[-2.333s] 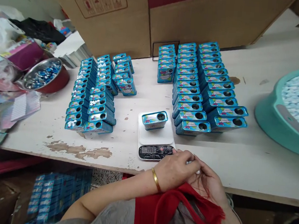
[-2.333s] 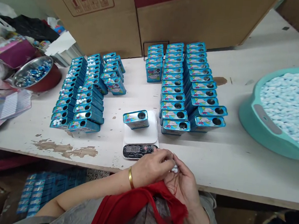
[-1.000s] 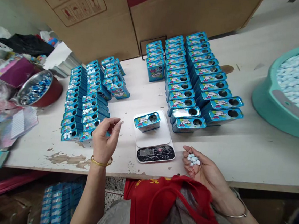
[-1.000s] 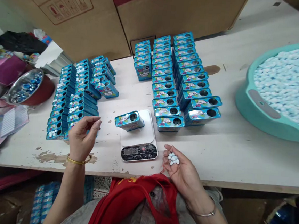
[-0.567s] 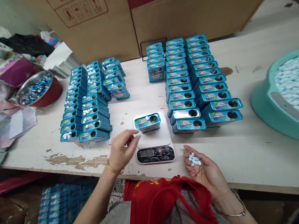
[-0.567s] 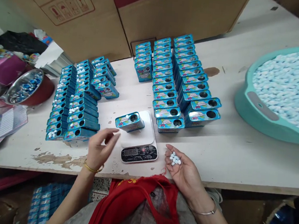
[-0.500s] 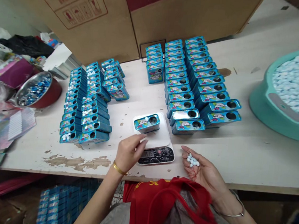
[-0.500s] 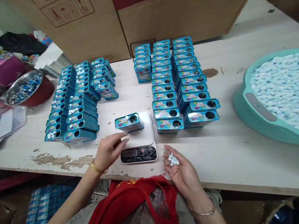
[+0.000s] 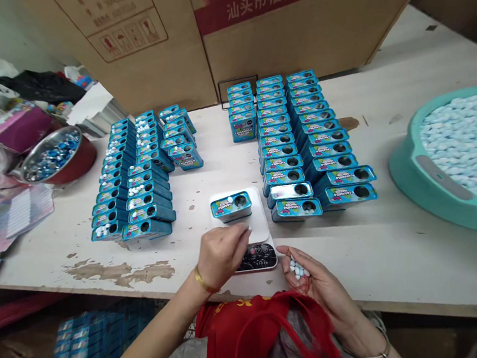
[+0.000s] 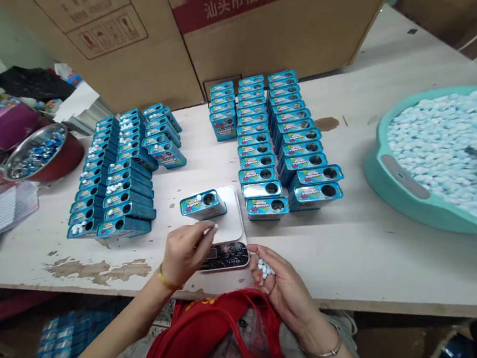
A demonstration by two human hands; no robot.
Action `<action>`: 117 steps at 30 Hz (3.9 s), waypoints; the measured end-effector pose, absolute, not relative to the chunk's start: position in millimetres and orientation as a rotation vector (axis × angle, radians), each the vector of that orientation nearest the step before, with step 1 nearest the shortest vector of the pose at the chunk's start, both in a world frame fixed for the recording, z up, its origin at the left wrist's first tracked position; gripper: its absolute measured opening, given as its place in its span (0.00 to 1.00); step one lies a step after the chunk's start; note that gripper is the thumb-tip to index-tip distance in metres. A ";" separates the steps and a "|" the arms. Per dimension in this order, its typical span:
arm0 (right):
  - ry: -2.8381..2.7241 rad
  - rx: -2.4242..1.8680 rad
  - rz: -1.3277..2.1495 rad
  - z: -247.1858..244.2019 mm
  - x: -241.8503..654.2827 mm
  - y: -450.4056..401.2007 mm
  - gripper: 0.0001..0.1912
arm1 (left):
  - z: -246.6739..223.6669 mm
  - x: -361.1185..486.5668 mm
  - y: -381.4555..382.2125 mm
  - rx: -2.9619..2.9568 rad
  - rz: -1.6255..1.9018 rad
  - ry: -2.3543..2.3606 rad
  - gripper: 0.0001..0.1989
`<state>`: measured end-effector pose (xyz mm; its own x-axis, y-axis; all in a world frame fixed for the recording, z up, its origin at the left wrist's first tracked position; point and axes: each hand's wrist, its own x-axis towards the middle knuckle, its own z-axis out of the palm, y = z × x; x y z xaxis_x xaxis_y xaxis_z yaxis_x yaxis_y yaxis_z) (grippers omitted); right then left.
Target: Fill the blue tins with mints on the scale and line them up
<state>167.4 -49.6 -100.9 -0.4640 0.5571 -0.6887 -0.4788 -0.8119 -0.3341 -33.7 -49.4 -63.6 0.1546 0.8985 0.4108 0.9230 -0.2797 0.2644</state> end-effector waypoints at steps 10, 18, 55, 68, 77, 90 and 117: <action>-0.205 -1.126 2.267 -96.0 162.1 -49.3 0.11 | -35.6 -51.6 -25.3 -2.003 -0.710 -1.988 0.08; -0.252 -1.071 2.304 -102.6 158.5 -49.1 0.13 | -37.8 -54.9 -22.8 -2.155 -0.822 -1.929 0.11; -0.446 -1.019 2.422 -100.4 171.6 -62.5 0.25 | -22.3 -84.2 17.1 -2.399 -1.040 -1.996 0.09; -0.494 -1.217 2.298 -135.9 177.5 -52.4 0.30 | -119.3 -83.2 211.0 -2.723 -0.083 -1.935 0.20; -0.496 -1.354 2.349 -111.7 178.2 -42.2 0.31 | -139.5 -91.9 195.3 -2.599 -0.106 -2.182 0.12; -0.412 -1.210 2.330 -129.2 180.0 -52.2 0.18 | 0.4 -73.9 14.0 -2.749 -0.806 -1.841 0.07; 0.255 -0.923 2.388 -99.5 184.4 -66.2 0.13 | -57.9 11.6 -75.7 -3.022 -0.656 -1.596 0.12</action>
<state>184.4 -66.2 -99.5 -0.6055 0.4344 -0.6669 -0.5653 -0.8246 -0.0239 11.6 -75.7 -57.9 0.5221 0.8365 0.1662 0.7115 -0.5347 0.4559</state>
